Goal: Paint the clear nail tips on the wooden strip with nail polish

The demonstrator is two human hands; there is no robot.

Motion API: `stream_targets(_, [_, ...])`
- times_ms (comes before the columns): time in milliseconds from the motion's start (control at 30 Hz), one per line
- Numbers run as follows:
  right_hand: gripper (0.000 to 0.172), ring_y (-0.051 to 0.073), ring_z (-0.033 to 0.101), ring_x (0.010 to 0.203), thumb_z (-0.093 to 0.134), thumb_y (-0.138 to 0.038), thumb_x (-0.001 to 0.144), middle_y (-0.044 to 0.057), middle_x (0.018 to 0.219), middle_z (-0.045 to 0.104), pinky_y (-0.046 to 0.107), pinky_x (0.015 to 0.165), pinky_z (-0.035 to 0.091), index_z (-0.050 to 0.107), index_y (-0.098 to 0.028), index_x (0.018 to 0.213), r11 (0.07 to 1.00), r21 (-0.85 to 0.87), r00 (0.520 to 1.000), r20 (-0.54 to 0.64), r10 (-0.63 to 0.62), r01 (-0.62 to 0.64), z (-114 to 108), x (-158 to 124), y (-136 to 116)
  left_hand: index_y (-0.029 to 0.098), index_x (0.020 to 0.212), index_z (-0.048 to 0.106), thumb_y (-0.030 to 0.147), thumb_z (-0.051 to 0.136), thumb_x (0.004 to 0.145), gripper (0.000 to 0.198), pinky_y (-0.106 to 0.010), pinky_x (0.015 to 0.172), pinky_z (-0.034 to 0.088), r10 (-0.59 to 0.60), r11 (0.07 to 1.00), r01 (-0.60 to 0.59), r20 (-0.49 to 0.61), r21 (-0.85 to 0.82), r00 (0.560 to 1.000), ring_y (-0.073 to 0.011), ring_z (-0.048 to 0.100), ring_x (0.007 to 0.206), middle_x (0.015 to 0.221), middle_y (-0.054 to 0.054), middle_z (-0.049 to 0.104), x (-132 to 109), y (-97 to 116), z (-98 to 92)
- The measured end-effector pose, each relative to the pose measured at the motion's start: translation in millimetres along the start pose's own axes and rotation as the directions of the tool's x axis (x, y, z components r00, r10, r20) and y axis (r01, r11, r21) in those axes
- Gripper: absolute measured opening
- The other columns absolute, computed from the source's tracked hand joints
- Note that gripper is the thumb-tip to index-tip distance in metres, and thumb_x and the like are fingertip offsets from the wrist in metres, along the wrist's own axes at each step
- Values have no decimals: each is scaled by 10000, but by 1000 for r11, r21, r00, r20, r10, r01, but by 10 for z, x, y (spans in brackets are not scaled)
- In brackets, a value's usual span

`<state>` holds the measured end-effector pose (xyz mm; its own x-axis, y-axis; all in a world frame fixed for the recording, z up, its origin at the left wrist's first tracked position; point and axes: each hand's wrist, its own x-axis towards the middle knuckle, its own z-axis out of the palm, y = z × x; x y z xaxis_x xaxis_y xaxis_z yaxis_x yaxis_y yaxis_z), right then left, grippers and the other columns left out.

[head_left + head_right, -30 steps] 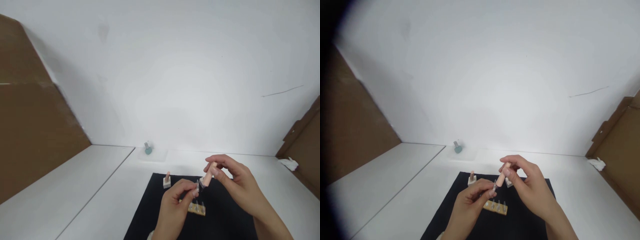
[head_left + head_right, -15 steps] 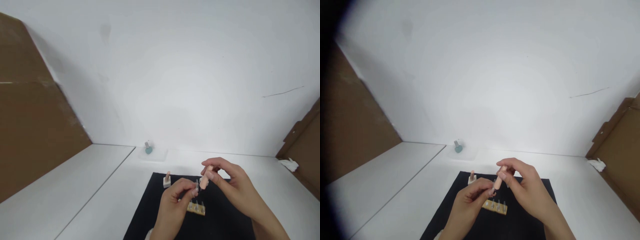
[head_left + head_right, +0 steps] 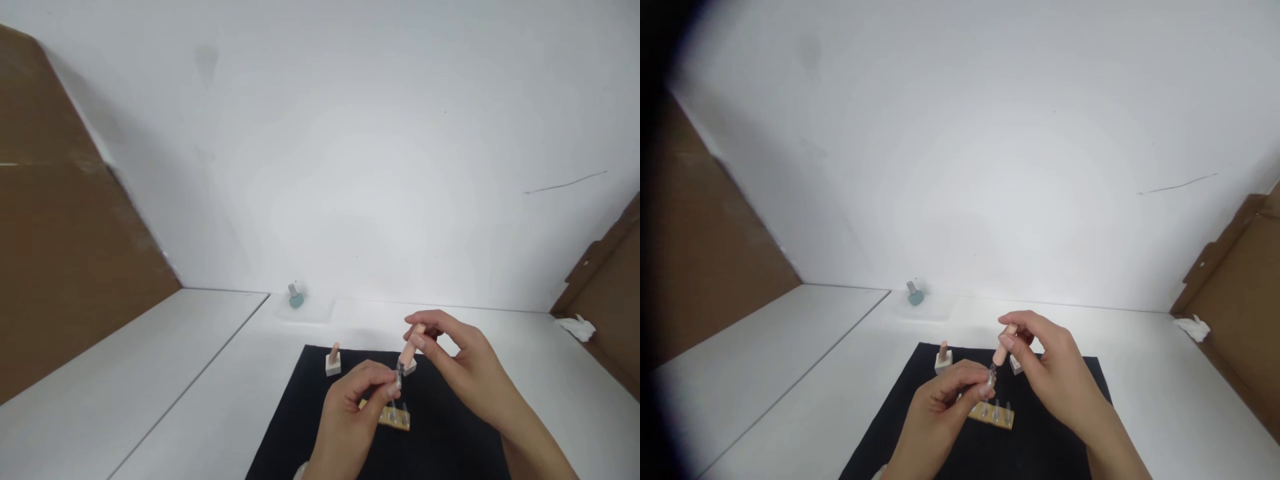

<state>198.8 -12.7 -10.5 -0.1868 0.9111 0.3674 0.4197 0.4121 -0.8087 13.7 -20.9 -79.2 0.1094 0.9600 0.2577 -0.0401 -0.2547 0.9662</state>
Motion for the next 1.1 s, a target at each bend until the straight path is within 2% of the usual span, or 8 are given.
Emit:
stream_targets(133, [175,220,704,923,565,-387,1045,13,870,795,321,789,553,673,-294,1145,1000,-15,995,-94,-24,23,0,15,30,230,721,815,184,738,802,121,-245,669,561,39,999,-39,8,18,999,-180,703,701,743,-15,765,-2,-14,4])
stream_targets(200, [165,215,704,911,574,-390,1041,7,867,796,314,781,551,675,-297,1134,1000,-8,995,-102,-23,23,-17,16,19,231,723,816,180,735,800,123,-238,666,554,41,999,-41,11,28,999,-176,701,704,747,-13,766,4,-27,-3])
stream_targets(400, [174,198,695,812,618,-411,1016,-6,822,785,310,779,550,717,-305,1112,1000,23,998,66,20,-22,-77,-22,-74,230,721,804,208,721,821,132,-245,664,535,8,999,-8,11,38,1000,-178,682,701,750,-14,753,17,-36,-14])
stream_targets(500, [167,200,690,804,622,-393,1010,-2,834,788,307,752,551,723,-301,1105,999,6,996,87,37,-37,-57,-16,-72,231,711,801,195,709,826,152,-246,669,540,16,999,-17,16,42,1000,-178,682,698,743,-13,751,2,-26,-4])
stream_targets(733, [166,219,682,829,591,-391,1026,3,847,794,325,760,547,683,-302,1132,999,-47,995,-102,13,-18,-3,30,37,247,739,832,163,737,809,144,-226,683,561,68,997,-68,8,30,998,-176,723,730,769,-11,785,-9,-70,10])
stream_targets(800, [156,213,679,836,594,-387,1026,-1,851,794,314,751,541,681,-305,1126,999,-37,993,-114,11,-15,-23,16,30,249,742,836,153,736,807,152,-222,681,559,82,996,-82,11,31,997,-172,723,725,766,-10,786,-3,-76,9])
stream_targets(1000, [157,195,659,831,624,-416,1012,-21,828,772,277,678,515,711,-333,1113,997,-11,993,99,71,-70,-81,-26,-39,240,713,823,153,724,805,161,-215,655,555,50,998,-50,11,41,999,-164,704,687,748,-9,775,4,-28,10])
stream_targets(1100, [135,183,655,825,617,-376,1021,-30,837,771,278,722,513,706,-330,1111,997,-20,991,115,71,-69,-52,-7,-30,241,709,820,134,721,806,174,-205,665,551,60,998,-61,14,33,998,-157,708,695,743,-1,771,4,-29,19])
